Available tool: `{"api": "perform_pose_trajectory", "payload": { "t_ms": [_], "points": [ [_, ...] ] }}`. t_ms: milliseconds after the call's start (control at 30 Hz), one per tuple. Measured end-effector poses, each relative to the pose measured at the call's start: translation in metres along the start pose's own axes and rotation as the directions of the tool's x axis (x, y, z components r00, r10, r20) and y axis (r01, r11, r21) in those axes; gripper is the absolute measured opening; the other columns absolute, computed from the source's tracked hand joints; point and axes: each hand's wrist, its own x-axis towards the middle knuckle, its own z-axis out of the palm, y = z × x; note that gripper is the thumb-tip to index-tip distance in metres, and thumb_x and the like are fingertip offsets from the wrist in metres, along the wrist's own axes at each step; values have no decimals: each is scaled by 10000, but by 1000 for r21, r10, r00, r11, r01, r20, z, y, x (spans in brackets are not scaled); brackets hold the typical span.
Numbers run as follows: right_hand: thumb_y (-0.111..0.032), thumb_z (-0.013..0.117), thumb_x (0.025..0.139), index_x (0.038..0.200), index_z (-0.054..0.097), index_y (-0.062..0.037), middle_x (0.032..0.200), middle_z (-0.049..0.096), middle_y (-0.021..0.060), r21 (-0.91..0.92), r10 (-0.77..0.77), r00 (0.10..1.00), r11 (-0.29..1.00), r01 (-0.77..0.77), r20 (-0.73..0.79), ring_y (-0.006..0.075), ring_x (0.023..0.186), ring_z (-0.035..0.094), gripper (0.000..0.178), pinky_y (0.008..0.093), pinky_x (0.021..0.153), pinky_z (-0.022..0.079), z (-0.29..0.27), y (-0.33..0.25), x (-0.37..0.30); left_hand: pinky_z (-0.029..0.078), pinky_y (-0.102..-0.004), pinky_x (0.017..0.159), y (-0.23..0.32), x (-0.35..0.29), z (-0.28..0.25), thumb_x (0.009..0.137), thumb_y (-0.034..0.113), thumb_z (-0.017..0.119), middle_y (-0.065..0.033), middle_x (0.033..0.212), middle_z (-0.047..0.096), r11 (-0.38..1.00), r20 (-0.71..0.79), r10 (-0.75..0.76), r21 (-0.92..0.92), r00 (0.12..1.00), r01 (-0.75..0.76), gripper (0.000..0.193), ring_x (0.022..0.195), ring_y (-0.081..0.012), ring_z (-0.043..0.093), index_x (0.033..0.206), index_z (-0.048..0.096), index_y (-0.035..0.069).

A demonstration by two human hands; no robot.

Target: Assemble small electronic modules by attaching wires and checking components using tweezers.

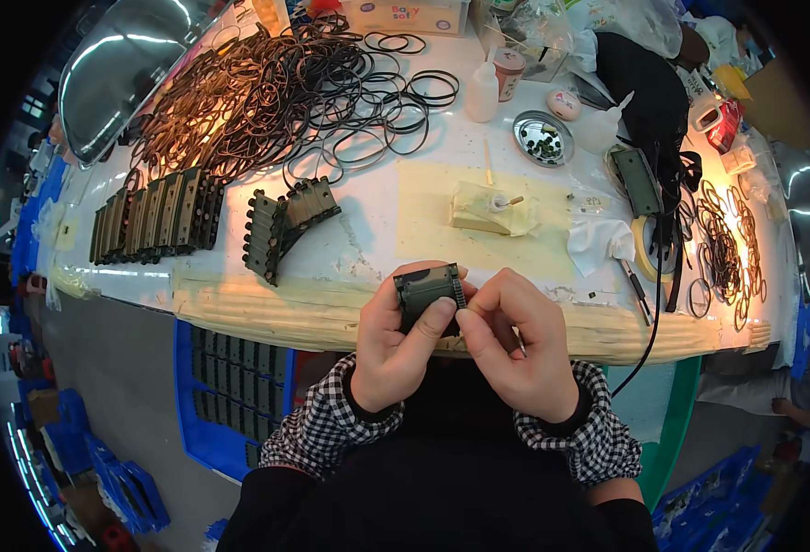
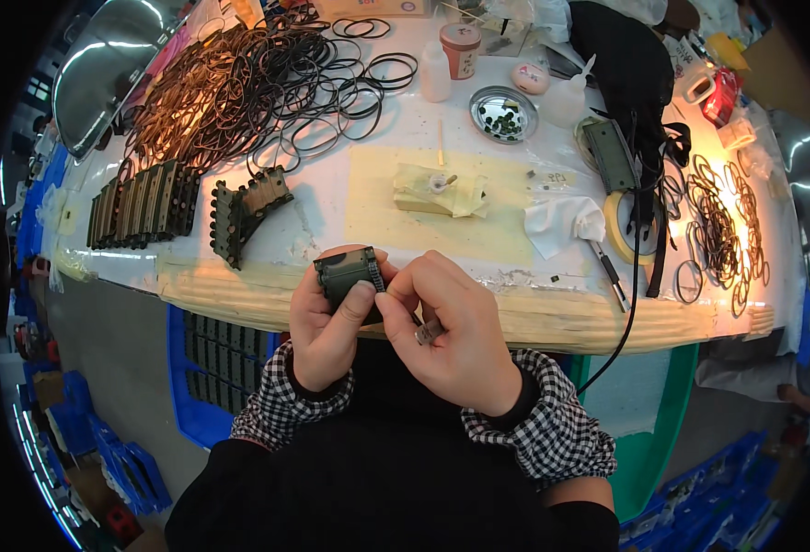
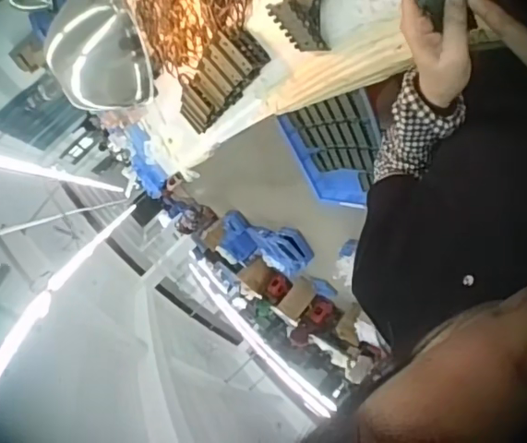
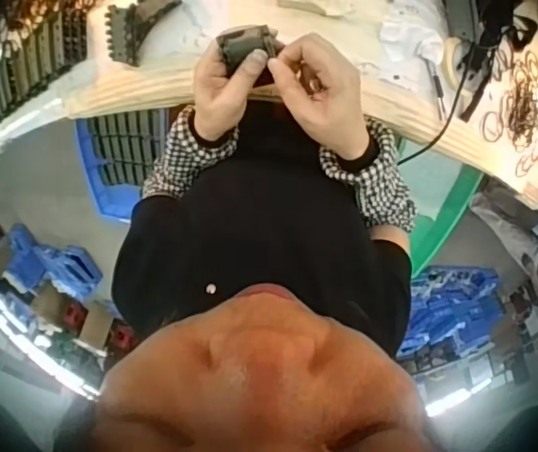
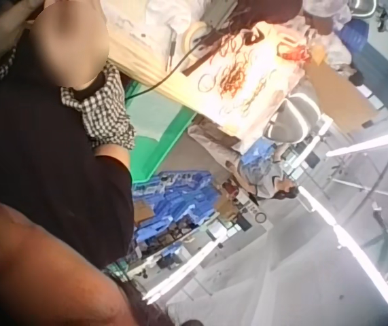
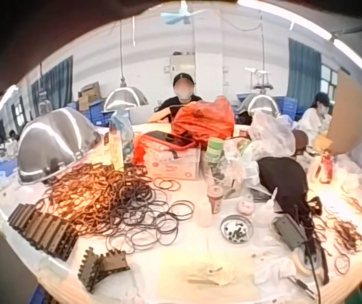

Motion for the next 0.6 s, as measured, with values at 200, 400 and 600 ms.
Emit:
{"api": "perform_pose_trajectory", "payload": {
  "t_ms": [200,400,600],
  "points": [
    [-30,639,852,825,538,-20,693,503,16,89,73,997,994,-71,-24,62,527,440,105,224,455,316,8,1,-2,454,-276,882,0,2,-3,938,26,502,-100,1062,606,999,10,10,-31,1000,-10,269,974,-138,578,1199,484,-33],
    [-102,604,918,853,571,-27,663,519,-67,317,163,986,938,-141,-42,-25,554,376,105,170,473,271,5,3,0,452,-293,865,1,1,-3,908,13,502,-113,1026,591,891,30,167,422,985,-164,248,960,-159,572,1148,504,-50],
    [-88,594,927,851,565,-28,652,520,-78,373,193,981,911,-177,-6,-35,540,358,101,166,468,252,4,4,5,450,-276,823,3,6,-3,898,-9,516,-121,996,591,712,145,309,619,940,-330,224,895,-166,579,1119,517,-47]
  ]
}}
